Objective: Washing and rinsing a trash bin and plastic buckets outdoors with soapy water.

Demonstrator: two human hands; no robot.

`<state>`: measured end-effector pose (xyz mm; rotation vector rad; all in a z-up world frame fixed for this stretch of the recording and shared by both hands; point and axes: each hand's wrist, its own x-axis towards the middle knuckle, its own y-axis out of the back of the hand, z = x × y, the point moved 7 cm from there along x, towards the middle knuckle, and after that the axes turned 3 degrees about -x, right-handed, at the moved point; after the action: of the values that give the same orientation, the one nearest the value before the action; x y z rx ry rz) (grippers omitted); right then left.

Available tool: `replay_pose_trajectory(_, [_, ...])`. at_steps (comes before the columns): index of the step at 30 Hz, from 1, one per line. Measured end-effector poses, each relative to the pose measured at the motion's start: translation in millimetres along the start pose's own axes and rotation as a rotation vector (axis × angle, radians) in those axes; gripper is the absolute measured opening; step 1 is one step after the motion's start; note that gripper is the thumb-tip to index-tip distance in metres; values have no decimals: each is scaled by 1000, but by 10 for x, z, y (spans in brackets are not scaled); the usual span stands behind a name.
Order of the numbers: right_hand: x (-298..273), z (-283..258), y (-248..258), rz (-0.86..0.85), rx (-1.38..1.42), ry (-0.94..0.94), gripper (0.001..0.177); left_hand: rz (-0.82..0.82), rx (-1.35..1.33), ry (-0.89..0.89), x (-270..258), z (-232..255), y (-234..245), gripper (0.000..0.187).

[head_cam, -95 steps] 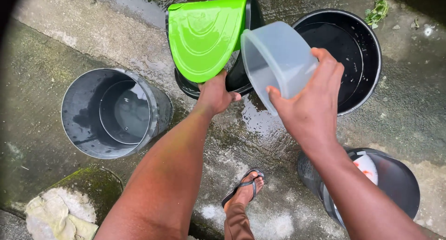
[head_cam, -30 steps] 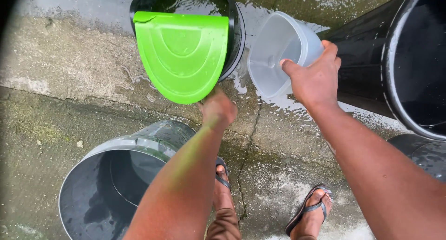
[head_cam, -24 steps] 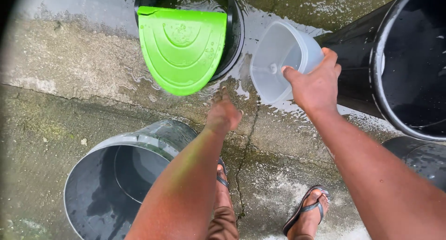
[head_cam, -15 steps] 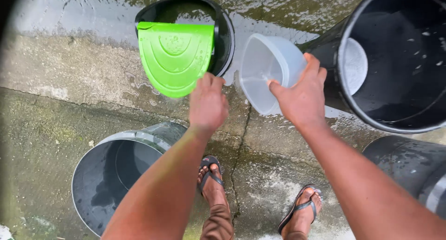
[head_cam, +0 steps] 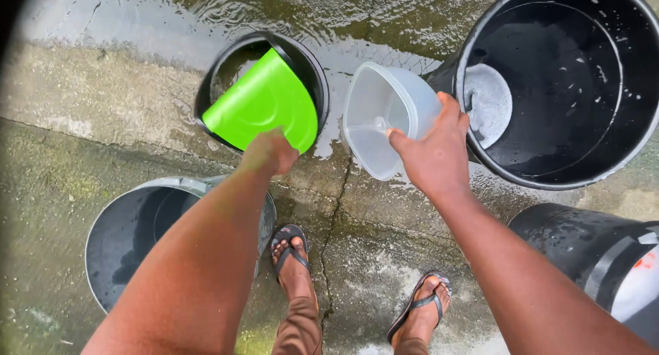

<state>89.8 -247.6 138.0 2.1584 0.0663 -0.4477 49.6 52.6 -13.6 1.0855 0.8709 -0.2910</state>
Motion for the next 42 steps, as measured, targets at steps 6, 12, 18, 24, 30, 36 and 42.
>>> replay_pose_trajectory(6, [70, -139, -184, -24, 14, -46, 97, 341, -10, 47, -97, -199, 402, 60])
replay_pose_trajectory(12, [162, -313, -326, -61, 9, -147, 99, 170, 80, 7, -62, -212, 486, 60])
replay_pose_trajectory(18, [292, -372, -265, -19, -6, -70, 99, 121, 60, 12, 32, -194, 445, 59])
replay_pose_trajectory(24, [243, -304, 100, 21, -3, -44, 97, 112, 100, -179, -383, 403, 497, 67])
replay_pose_trajectory(30, [137, 143, 683, 98, 158, -57, 87, 124, -683, -401, -546, 1242, 4, 52])
replay_pose_trajectory(36, [-71, 566, 1013, -260, 599, -294, 81, 11, -947, -90, -1045, 1862, -38, 47])
replay_pose_trajectory(42, [-8, 1585, 1018, -266, -181, -48, 71, 143, -1015, 130, -1192, 1674, -312, 43])
